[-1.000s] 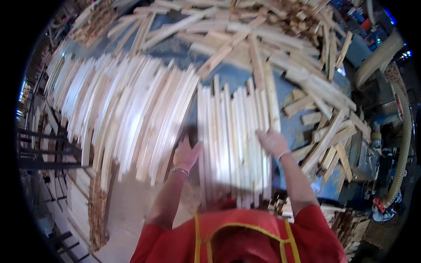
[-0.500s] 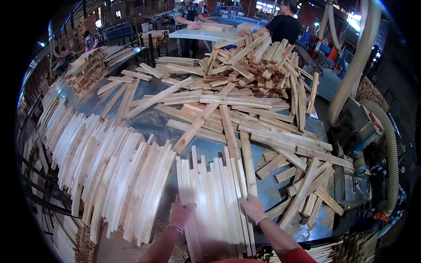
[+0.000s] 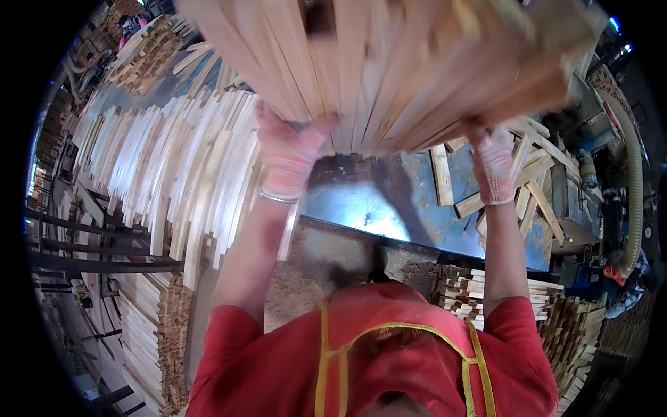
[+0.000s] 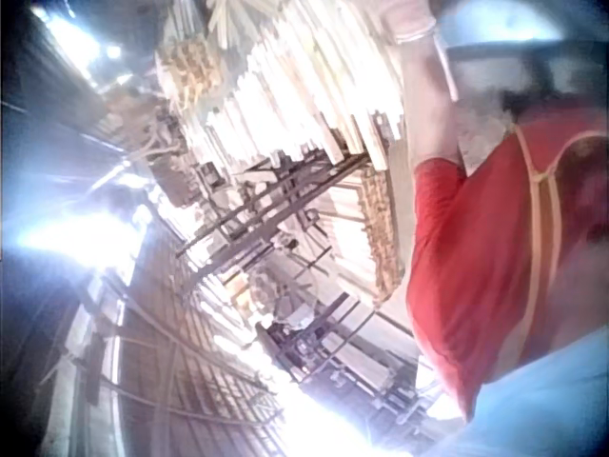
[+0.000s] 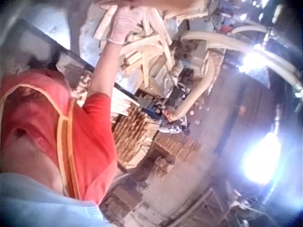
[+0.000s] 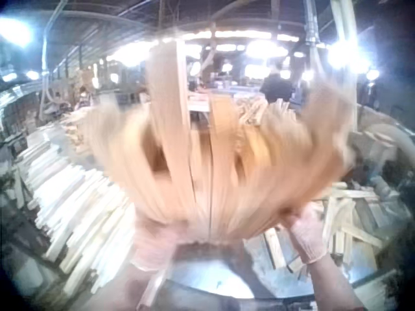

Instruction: The person picks up thin wooden planks from a large pile on a metal table and arranges them into a neat stack. They repeatedly gather handfuls of planks, align them, and place them onto a growing stack on a nearby rack. The process involves sorting and organizing the wood pieces by hand.

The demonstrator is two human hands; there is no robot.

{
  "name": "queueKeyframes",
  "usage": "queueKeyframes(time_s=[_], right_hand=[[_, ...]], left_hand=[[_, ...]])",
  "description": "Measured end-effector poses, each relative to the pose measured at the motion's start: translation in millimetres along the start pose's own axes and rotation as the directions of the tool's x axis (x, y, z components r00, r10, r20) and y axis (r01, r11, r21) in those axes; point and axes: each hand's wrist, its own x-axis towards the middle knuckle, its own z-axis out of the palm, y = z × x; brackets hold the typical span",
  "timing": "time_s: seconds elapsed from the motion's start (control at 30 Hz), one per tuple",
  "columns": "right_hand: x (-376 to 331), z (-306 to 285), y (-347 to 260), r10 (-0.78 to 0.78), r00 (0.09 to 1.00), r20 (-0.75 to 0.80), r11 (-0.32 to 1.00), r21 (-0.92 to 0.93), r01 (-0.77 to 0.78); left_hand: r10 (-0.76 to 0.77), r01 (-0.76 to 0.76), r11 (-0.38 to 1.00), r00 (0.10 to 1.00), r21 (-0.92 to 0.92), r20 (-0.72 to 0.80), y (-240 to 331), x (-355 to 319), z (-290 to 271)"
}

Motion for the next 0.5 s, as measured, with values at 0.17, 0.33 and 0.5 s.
queueKeyframes(time_s=[0.17,0.33,0.5], right_hand=[[-110.4,21.0,70.5,0.351,0.910,0.219,0.936,-0.090,-0.340],[-195.0,52.9,140.6,0.556,0.750,0.359,0.796,0.029,-0.604],[-169.5,64.8,139.7,0.199,0.837,0.510,0.778,-0.601,0.182]], left_hand=[[-0.159,0.063,0.916,0.964,0.397,0.213,-82.2,-97.8,-47.1],[-0.338,-0.171,0.586,0.837,0.792,0.431,-135.6,-176.5,-98.1],[-0.363,-0.620,0.236,0.658,0.748,0.660,-164.3,-132.5,-110.2]])
